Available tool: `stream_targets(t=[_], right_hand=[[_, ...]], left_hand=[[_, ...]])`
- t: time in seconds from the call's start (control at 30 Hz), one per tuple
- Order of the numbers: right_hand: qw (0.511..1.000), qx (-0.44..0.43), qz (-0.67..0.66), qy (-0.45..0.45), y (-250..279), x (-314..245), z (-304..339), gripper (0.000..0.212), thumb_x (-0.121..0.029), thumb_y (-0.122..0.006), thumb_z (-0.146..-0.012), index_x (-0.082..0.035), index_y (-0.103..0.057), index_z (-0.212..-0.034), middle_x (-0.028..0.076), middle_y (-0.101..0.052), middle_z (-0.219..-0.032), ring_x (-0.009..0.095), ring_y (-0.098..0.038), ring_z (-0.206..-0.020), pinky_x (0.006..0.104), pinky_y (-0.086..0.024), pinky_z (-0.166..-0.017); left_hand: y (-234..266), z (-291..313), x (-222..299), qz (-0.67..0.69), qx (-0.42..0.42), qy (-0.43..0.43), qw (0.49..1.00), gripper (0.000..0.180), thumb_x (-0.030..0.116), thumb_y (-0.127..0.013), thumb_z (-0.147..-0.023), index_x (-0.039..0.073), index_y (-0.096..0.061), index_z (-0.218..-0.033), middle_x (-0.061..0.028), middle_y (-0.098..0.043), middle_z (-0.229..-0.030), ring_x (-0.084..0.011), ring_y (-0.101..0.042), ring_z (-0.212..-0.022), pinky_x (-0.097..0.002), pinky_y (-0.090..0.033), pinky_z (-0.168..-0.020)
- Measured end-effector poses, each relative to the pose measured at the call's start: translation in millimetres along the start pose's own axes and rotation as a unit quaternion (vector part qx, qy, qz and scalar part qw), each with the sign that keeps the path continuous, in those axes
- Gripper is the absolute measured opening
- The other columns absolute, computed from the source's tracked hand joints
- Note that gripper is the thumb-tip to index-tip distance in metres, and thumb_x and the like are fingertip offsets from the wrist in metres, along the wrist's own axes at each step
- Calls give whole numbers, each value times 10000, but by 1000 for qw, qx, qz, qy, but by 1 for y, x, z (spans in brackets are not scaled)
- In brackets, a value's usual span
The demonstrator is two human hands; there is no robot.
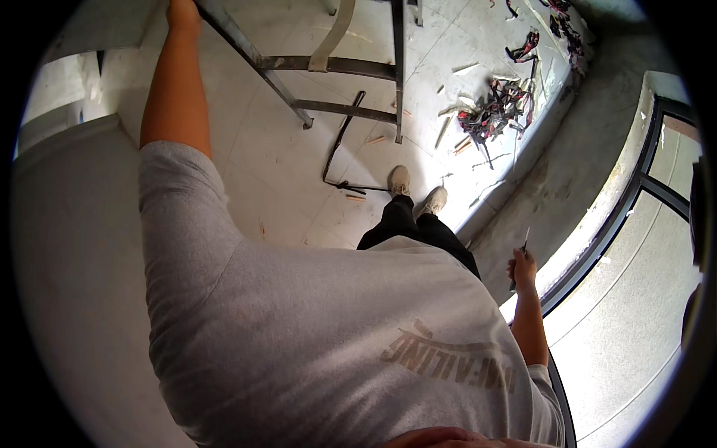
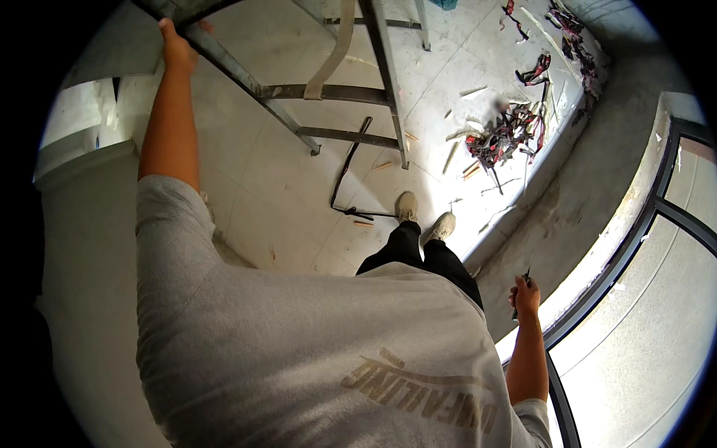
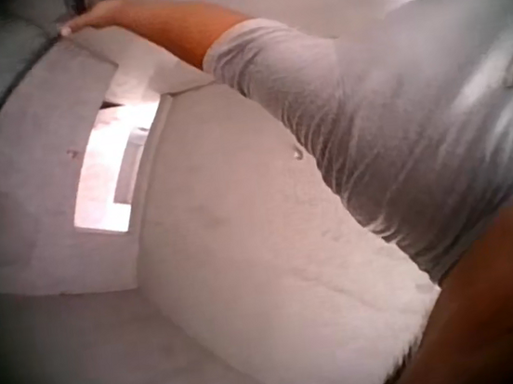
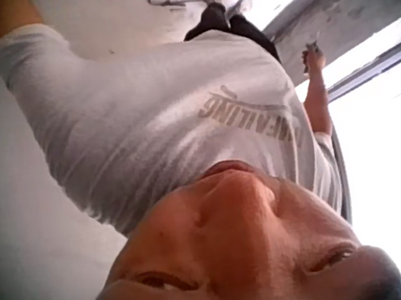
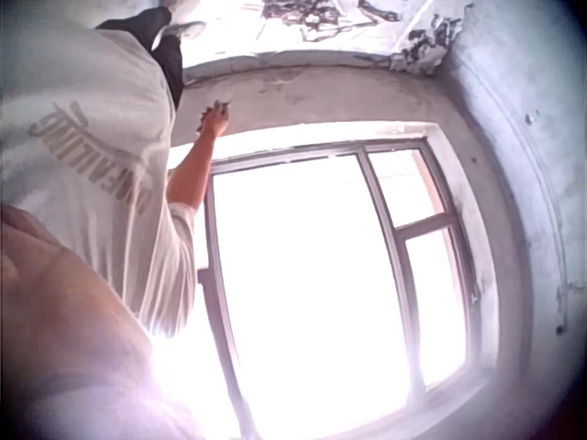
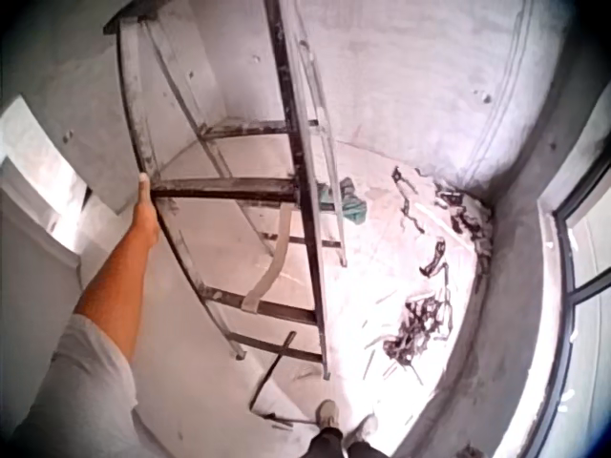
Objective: The person uses a utility knife to scrape and remove excess white sealant from the window sill and frame. They work along the bottom and side edges of the window, cutting away the sealant and discarding the pieces onto the floor.
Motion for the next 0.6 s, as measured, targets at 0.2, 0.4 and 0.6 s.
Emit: stream_targets(t=[0.2,0.4,0.6], right_hand=[[1000,-9,9,8,-7,3,12,212,-275,-615,-939,-68,-586,-974,48,-580,-659,130,-536,-427,273,-386,-368],[1000,-18,11,-23,-15,21,3,222,-283,-614,-935,-64,-578,-949,49,-578,-659,134,-545,-434,280,-396,-370],[997,-58,50,9,-22,23,-16,246,-302,-607,-939,-64,-559,-903,59,-569,-639,141,-543,-429,298,-401,-371]], left_hand=[[12,9,-33,87,8,-24,996,811,735,-312,-952,6,-468,-1270,-206,-589,-1177,-322,-627,-1044,-481,-506,-1010],[13,46,-1,-241,225,-35,943,583,487,-696,-908,-43,-606,-1135,-168,-661,-997,-275,-669,-916,-400,-549,-874],[-180,152,112,21,-93,-285,954,653,394,-795,-842,-44,-550,-1261,-129,-630,-1159,-192,-593,-1070,-352,-464,-966]])
Point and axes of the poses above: each hand's wrist, its own z-axis away from the middle knuckle, its own y-axis out of the back of the hand, x = y × z, the point moved 2 cm from there along -z, towards the middle knuckle
